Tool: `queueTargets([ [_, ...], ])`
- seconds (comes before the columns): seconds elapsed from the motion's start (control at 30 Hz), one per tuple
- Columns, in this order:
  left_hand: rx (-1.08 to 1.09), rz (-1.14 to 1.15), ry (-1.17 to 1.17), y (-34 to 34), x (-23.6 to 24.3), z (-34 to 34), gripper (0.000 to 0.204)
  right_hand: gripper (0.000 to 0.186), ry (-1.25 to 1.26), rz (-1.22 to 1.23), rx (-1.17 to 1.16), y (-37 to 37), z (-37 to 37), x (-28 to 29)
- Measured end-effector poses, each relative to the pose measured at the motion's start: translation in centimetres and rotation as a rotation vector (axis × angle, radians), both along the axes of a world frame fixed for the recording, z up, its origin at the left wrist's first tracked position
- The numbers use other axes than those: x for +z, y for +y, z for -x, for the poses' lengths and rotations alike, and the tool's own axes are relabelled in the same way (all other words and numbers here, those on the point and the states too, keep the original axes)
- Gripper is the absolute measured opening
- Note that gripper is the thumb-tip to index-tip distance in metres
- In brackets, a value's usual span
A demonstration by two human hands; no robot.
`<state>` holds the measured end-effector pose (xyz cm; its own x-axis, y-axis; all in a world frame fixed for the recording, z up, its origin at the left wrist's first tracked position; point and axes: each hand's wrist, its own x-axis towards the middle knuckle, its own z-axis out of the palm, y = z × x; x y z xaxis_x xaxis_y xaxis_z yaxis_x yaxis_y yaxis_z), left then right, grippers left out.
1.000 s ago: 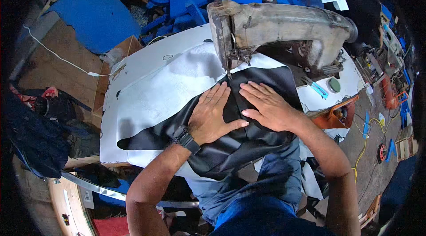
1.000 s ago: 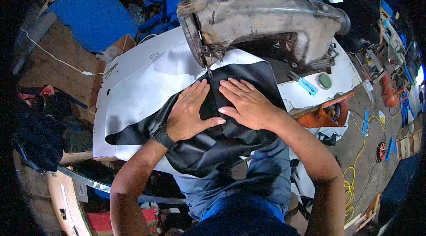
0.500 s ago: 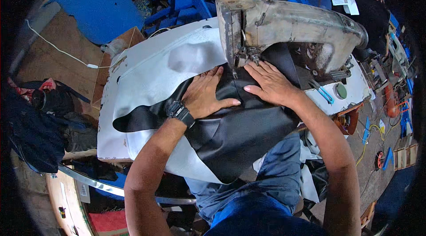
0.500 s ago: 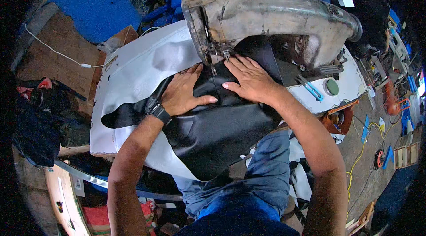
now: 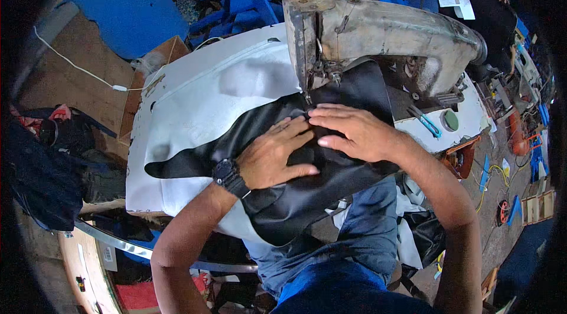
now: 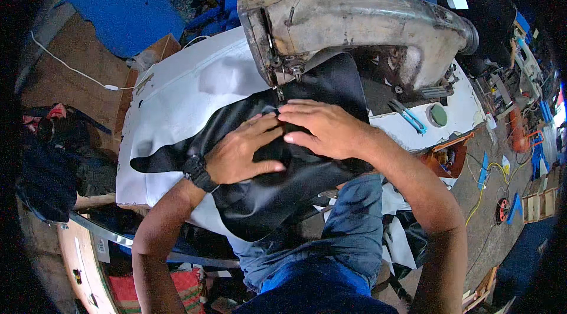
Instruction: The person stitches pieces of black and white upholstery fabric together using an industrial sewing machine, then snips the thread with snippers.
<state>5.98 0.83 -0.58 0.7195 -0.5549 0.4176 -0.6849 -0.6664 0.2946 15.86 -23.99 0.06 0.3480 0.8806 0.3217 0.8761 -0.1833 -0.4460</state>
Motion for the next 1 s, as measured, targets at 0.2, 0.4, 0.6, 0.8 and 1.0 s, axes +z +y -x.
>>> queueTargets([
  [0.2,0.028,0.013,-0.014,-0.9,-1.1,-2.6,0.033,0.04,-0.037,0.119,-0.002,-2.3,-1.3,-1.0],
  [0.4,0.135,0.11,0.075,0.2,0.9,0.1,0.019,0.055,0.177,-0.041,0.055,-0.2,-0.9,-1.9],
  [0.6,0.034,-0.007,0.038,-3.0,2.4,-0.8,0.026,0.057,-0.006,-0.193,0.022,-2.3,-0.4,-2.3],
  [0.8,-0.032,-0.019,0.052,-0.8,0.4,-1.3,0.028,0.06,-0.045,-0.14,0.018,-1.1,0.3,-1.7],
  [1.0,0.013,0.049,0.181,-0.9,1.3,0.0,0.03,0.065,0.017,-0.025,-0.05,-1.6,-0.4,-3.2],
])
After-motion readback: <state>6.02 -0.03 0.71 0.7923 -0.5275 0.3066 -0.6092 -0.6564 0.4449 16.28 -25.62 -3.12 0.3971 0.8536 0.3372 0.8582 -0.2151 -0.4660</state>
